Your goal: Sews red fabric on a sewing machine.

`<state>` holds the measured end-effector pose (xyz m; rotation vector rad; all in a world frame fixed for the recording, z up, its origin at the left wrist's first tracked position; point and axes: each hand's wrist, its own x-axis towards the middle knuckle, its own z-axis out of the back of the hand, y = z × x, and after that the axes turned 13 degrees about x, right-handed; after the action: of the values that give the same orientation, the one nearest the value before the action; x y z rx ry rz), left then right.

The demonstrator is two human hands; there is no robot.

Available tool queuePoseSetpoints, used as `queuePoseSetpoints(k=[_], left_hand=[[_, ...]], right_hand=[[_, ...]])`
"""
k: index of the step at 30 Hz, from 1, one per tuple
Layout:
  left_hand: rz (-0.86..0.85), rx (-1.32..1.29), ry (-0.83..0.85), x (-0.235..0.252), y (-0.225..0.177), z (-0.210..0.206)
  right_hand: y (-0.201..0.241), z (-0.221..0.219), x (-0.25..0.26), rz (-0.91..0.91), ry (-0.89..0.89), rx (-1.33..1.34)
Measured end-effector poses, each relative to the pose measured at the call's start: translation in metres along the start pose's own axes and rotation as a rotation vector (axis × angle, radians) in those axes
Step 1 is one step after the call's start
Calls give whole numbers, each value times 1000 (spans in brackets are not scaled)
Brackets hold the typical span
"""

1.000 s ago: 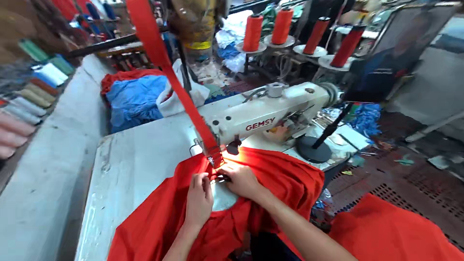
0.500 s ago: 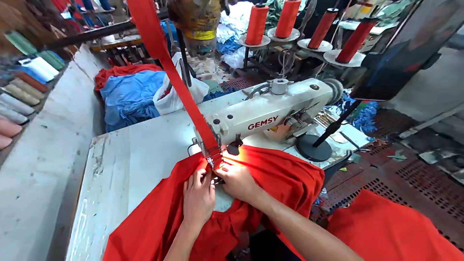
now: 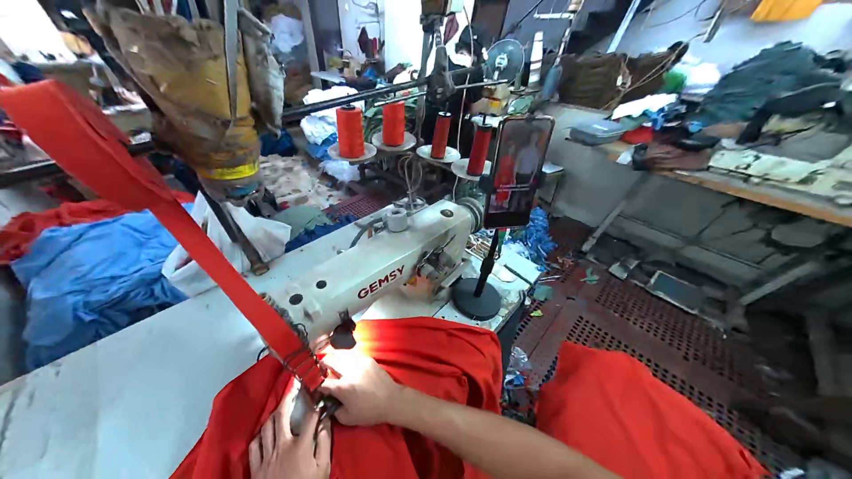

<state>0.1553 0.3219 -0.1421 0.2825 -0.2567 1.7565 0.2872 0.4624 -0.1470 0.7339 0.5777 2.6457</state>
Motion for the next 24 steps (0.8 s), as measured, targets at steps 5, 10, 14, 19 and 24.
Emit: queuePoseSetpoints(k=[5,10,14,19,24], left_hand=[[-7,17,-57,-4,-1,-5],[35,6,-44,-3,-5,-4],[40,-6,5,-3,-7,0],[-9,-19,-3,-4,-1,-2],[-23,-37,30,-2,6,-1]], right_hand=[[-1,23,10,-78,142,58],[57,32,-37,-436,204,167],[41,38,-31,-646,209,25],[83,41,-12,-637,259,216],[86,2,-13,-627,142,135]])
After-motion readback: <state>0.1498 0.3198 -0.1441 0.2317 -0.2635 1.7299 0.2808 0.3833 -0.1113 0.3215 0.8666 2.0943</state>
